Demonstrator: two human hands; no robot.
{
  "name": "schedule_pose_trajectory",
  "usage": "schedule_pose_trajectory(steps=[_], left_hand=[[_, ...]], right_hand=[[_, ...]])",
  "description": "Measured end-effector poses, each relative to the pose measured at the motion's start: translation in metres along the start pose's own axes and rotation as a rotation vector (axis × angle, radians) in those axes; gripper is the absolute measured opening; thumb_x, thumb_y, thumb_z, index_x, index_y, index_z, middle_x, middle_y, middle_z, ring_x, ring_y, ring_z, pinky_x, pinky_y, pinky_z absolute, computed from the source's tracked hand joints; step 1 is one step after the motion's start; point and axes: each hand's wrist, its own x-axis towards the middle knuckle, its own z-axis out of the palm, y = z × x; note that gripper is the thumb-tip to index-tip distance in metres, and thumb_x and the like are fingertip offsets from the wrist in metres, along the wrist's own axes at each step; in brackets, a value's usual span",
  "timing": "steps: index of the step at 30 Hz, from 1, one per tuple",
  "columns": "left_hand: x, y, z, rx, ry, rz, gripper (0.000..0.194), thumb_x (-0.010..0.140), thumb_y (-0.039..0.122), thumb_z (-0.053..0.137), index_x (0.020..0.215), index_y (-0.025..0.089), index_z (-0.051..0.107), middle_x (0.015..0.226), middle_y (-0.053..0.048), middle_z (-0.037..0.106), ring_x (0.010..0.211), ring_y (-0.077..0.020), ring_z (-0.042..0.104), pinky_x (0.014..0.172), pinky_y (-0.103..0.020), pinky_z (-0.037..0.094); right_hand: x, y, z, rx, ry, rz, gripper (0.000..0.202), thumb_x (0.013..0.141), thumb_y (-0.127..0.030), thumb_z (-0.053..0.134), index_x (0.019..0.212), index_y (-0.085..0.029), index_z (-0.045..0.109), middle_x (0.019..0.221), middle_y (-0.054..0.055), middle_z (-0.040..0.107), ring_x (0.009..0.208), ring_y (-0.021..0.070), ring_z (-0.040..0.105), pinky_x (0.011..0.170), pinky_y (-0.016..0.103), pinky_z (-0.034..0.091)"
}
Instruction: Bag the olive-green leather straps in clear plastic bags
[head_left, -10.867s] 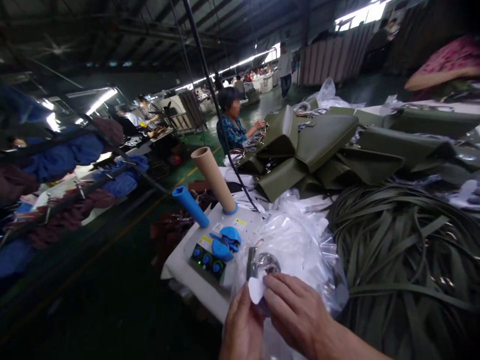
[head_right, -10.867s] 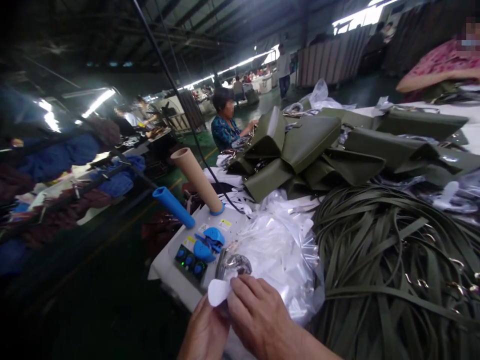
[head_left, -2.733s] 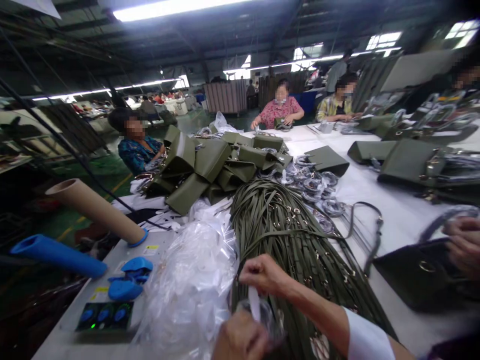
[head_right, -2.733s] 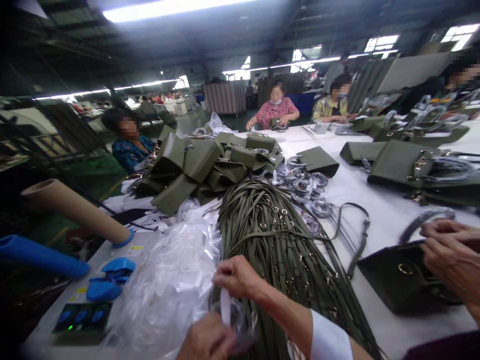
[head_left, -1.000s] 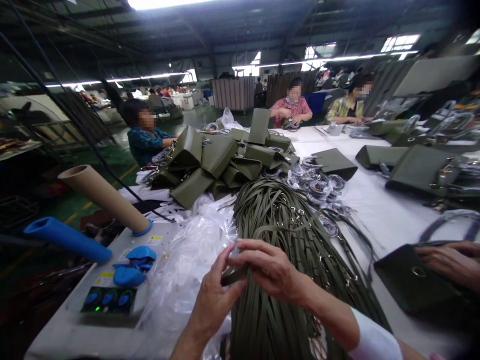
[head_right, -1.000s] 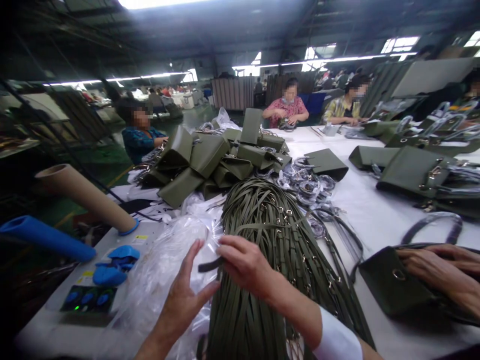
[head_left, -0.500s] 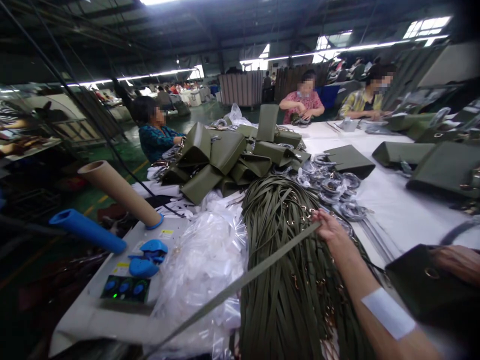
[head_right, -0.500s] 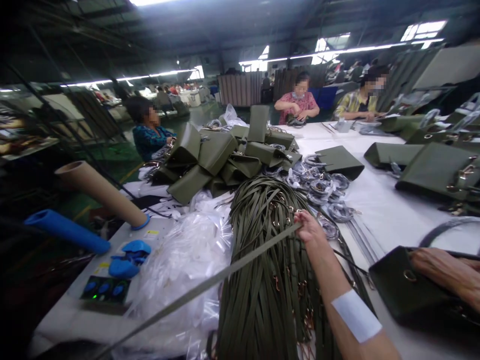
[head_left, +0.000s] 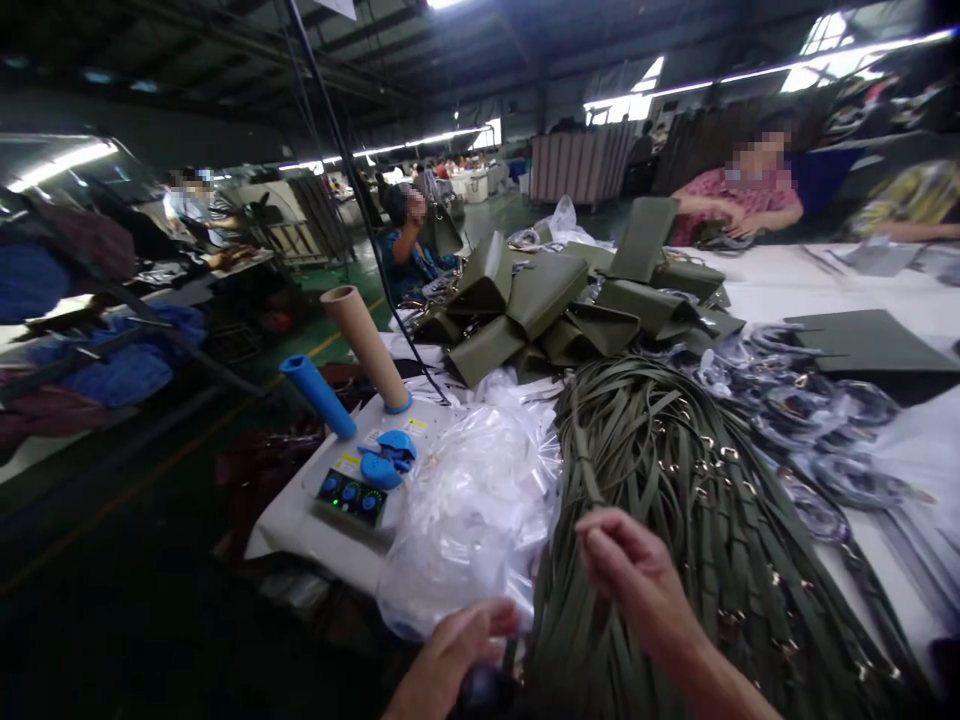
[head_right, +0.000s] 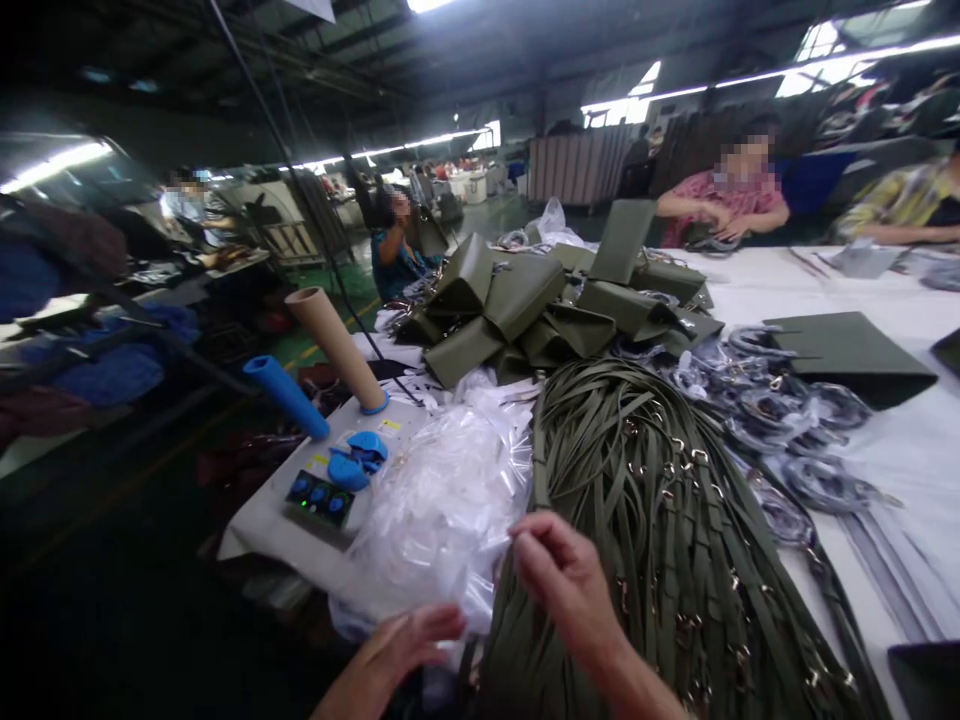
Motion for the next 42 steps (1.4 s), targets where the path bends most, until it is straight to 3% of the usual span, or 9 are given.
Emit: schedule_pose_trajectory(steps=[3, 6, 10, 13, 16, 22, 31, 37, 42], left_hand=[[0.03, 0.033, 0.053, -0.536, -0.229, 0.072, 0.062, 0.069, 0.058, 0.062, 0.108, 0.011, 0.06, 0.105, -0.015, 0.065, 0.099, -0.0279, 0.06, 0.085, -0.039, 0.047], [0.041, 0.062, 0.064, -0.84, 0.068, 0.215, 0.035, 0.076, 0.043, 0.063, 0.095, 0.014, 0.059, 0.065, 0.0, 0.062, 0.057, -0.0118, 0.06, 0.054, -0.023, 0.046], [0.039, 0.064, 0.033, -0.968, 0.268, 0.314, 0.022, 0.079, 0.035, 0.062, 0.076, 0.014, 0.055, 0.043, 0.01, 0.035, 0.035, -0.0023, 0.033, 0.04, -0.017, 0.031], [0.041, 0.047, 0.029, -0.893, 0.303, 0.327, 0.027, 0.081, 0.04, 0.058, 0.074, 0.014, 0.054, 0.041, 0.011, 0.028, 0.032, -0.0013, 0.025, 0.038, -0.016, 0.025], [0.047, 0.034, 0.052, -0.703, 0.29, 0.323, 0.033, 0.084, 0.046, 0.051, 0.076, 0.014, 0.054, 0.04, 0.01, 0.03, 0.033, -0.0027, 0.028, 0.039, -0.017, 0.027], [0.05, 0.043, 0.087, -0.5, 0.149, 0.298, 0.049, 0.089, 0.054, 0.026, 0.086, 0.014, 0.054, 0.053, 0.0, 0.054, 0.056, -0.0129, 0.057, 0.064, -0.026, 0.045], [0.057, 0.021, 0.094, -0.28, -0.062, 0.067, 0.069, 0.081, 0.069, 0.02, 0.07, 0.011, 0.057, 0.042, 0.0, 0.049, 0.034, -0.0089, 0.043, 0.041, -0.02, 0.035], [0.062, 0.012, 0.087, 0.194, -0.112, 0.291, 0.055, 0.087, 0.056, 0.032, 0.078, 0.013, 0.064, 0.066, -0.006, 0.063, 0.064, -0.0157, 0.06, 0.069, -0.028, 0.048], [0.115, 0.004, 0.058, 0.673, 0.288, 0.463, 0.028, 0.086, 0.031, 0.047, 0.107, 0.015, 0.056, 0.107, -0.012, 0.061, 0.102, -0.0227, 0.055, 0.088, -0.038, 0.044]], right_hand=[[-0.032, 0.007, 0.022, -0.159, -0.491, -0.014, 0.029, 0.08, -0.041, 0.057, 0.073, -0.014, 0.062, 0.058, 0.0, 0.05, 0.052, 0.0064, 0.042, 0.049, 0.017, 0.033], [-0.046, 0.018, -0.006, -0.164, -0.709, 0.104, 0.041, 0.078, -0.05, 0.058, 0.065, -0.012, 0.063, 0.053, 0.0, 0.046, 0.051, 0.0061, 0.042, 0.049, 0.017, 0.031], [-0.047, 0.037, -0.084, 0.048, -0.538, 0.384, 0.051, 0.071, -0.064, 0.056, 0.07, -0.013, 0.062, 0.042, -0.004, 0.039, 0.035, 0.0024, 0.029, 0.037, 0.014, 0.021], [-0.038, 0.041, -0.114, -0.159, -0.348, 0.417, 0.046, 0.075, -0.059, 0.056, 0.094, -0.018, 0.064, 0.082, 0.009, 0.065, 0.057, 0.0121, 0.058, 0.054, 0.022, 0.045], [-0.026, 0.03, -0.096, -0.554, -0.194, 0.243, 0.045, 0.078, -0.051, 0.057, 0.112, -0.022, 0.059, 0.125, 0.011, 0.053, 0.115, 0.0255, 0.048, 0.097, 0.038, 0.038], [-0.001, 0.002, -0.014, -0.475, -0.185, -0.023, 0.046, 0.09, -0.05, 0.035, 0.118, -0.019, 0.054, 0.127, 0.01, 0.05, 0.117, 0.022, 0.046, 0.1, 0.037, 0.037], [0.048, -0.018, 0.009, -0.009, -0.753, 0.517, 0.052, 0.071, -0.052, 0.064, 0.097, -0.008, 0.061, 0.067, 0.003, 0.061, 0.033, 0.0016, 0.043, 0.032, 0.012, 0.033], [0.032, -0.006, -0.009, 0.32, -0.403, 0.407, 0.029, 0.075, -0.038, 0.067, 0.088, -0.012, 0.06, 0.083, 0.005, 0.063, 0.043, 0.0028, 0.05, 0.036, 0.012, 0.037], [0.015, -0.004, -0.042, 0.629, 0.088, 0.257, 0.028, 0.078, -0.029, 0.066, 0.103, -0.022, 0.057, 0.06, -0.007, 0.046, 0.044, 0.0008, 0.039, 0.043, 0.012, 0.038]])
